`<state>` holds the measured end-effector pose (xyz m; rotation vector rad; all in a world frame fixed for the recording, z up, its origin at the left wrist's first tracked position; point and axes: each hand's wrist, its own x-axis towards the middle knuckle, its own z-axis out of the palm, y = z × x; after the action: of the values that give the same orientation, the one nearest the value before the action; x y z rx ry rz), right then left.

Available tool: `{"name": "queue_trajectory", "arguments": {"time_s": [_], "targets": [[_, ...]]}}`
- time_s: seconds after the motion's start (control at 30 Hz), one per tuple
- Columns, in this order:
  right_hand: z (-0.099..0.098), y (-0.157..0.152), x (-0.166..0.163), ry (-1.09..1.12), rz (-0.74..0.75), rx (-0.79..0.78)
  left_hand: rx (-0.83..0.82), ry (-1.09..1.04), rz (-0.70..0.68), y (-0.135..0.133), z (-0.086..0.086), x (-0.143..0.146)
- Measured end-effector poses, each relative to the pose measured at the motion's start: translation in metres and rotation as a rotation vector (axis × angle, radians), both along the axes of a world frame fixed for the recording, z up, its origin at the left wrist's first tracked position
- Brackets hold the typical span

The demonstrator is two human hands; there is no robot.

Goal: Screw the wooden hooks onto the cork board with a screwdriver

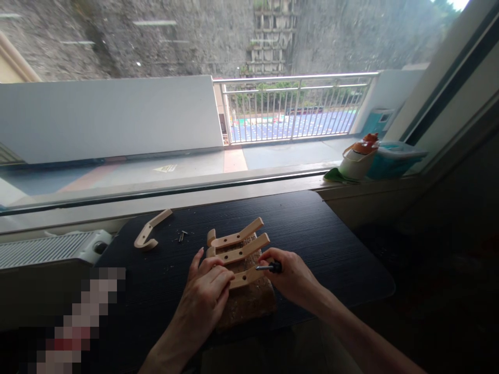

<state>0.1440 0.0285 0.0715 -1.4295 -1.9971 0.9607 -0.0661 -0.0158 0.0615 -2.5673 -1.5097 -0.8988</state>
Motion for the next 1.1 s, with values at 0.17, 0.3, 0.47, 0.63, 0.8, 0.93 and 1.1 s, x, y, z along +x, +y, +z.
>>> {"name": "queue_trajectory", "arguments": {"time_s": [0.17,0.3,0.47,0.63,0.8,0.93,1.1], "targets": [[0.001,-0.001,-0.002,0.004,0.014,-0.013,0.073,0.069,-0.015,0.003,0.000,-0.005],[0.001,0.001,0.002,-0.034,0.049,-0.015,0.061,0.089,-0.020,0.003,0.003,-0.006],[0.025,-0.002,0.034,-0.130,0.110,-0.064,0.052,0.090,-0.027,0.004,-0.001,-0.007],[0.071,-0.016,0.049,-0.201,0.349,-0.058,0.020,0.093,-0.033,0.006,-0.001,-0.006],[0.087,-0.014,0.024,-0.370,0.540,0.069,0.020,0.098,-0.034,0.005,0.001,-0.006],[0.083,-0.006,0.006,-0.462,0.588,0.200,-0.015,0.075,-0.032,0.004,-0.001,-0.007],[0.083,-0.004,-0.006,-0.454,0.661,0.265,-0.039,0.083,-0.034,0.005,-0.002,-0.008]]}}
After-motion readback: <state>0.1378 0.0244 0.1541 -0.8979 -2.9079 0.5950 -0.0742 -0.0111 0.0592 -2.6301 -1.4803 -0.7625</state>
